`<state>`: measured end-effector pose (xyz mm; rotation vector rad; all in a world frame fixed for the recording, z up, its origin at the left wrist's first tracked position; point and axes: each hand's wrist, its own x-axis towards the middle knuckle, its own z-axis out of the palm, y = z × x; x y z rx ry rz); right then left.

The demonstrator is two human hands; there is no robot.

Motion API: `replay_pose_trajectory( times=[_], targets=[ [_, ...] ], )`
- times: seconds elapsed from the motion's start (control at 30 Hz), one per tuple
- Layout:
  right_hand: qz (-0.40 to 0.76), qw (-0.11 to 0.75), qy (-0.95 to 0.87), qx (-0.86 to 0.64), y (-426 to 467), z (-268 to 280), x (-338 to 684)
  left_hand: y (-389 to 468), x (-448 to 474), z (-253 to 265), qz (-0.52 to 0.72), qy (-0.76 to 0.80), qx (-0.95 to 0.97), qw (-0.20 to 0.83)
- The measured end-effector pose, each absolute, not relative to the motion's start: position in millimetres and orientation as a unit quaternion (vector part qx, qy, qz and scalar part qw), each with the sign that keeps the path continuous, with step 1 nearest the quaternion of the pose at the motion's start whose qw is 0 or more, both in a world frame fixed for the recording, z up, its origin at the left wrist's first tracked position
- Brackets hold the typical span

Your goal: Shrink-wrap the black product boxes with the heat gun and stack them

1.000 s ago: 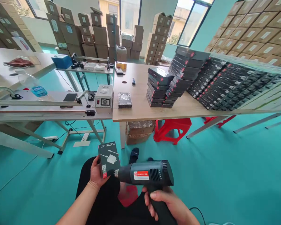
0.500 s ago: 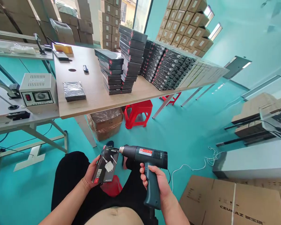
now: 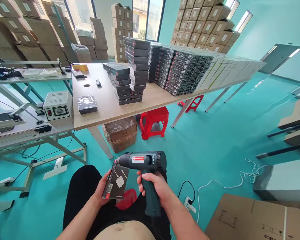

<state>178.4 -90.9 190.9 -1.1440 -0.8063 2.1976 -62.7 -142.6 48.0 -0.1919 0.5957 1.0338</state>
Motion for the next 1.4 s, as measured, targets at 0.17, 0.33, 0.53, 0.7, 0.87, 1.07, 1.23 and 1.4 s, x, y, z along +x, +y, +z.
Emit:
replay_pose_trajectory(
  times=[0.17,0.33,0.53,0.7,0.87,1.07,1.23,1.4],
  targets=[
    [0.803,0.114,-0.421,-0.406,-77.8,202.3,175.1,-144.2,-64.1,36.2,0.481,0.286,-0.097,0.823],
    [0.755,0.163,-0.446,-0.452,-65.6,200.4,158.7,-140.6,-70.3,28.0,0.486,0.282,-0.104,0.821],
    [0.787,0.017,-0.492,-0.371,-74.0,198.7,155.3,-136.7,-75.8,16.2,0.503,0.277,-0.121,0.81],
    [0.734,0.148,-0.463,-0.475,-70.4,197.9,153.7,-136.5,-77.3,14.1,0.517,0.266,-0.129,0.803],
    [0.772,-0.071,-0.521,-0.356,-71.2,211.9,164.3,-135.8,-78.4,13.4,0.525,0.262,-0.125,0.8],
    [0.772,0.12,-0.453,-0.429,-62.7,206.0,136.3,-136.0,-76.1,10.5,0.51,0.277,-0.12,0.806],
    [0.759,0.158,-0.439,-0.454,-46.4,188.7,130.6,-137.2,-78.7,11.8,0.502,0.29,-0.119,0.806],
    [0.731,0.185,-0.414,-0.51,-35.5,174.2,160.4,-137.3,-79.6,9.9,0.515,0.298,-0.116,0.795]
  ],
)
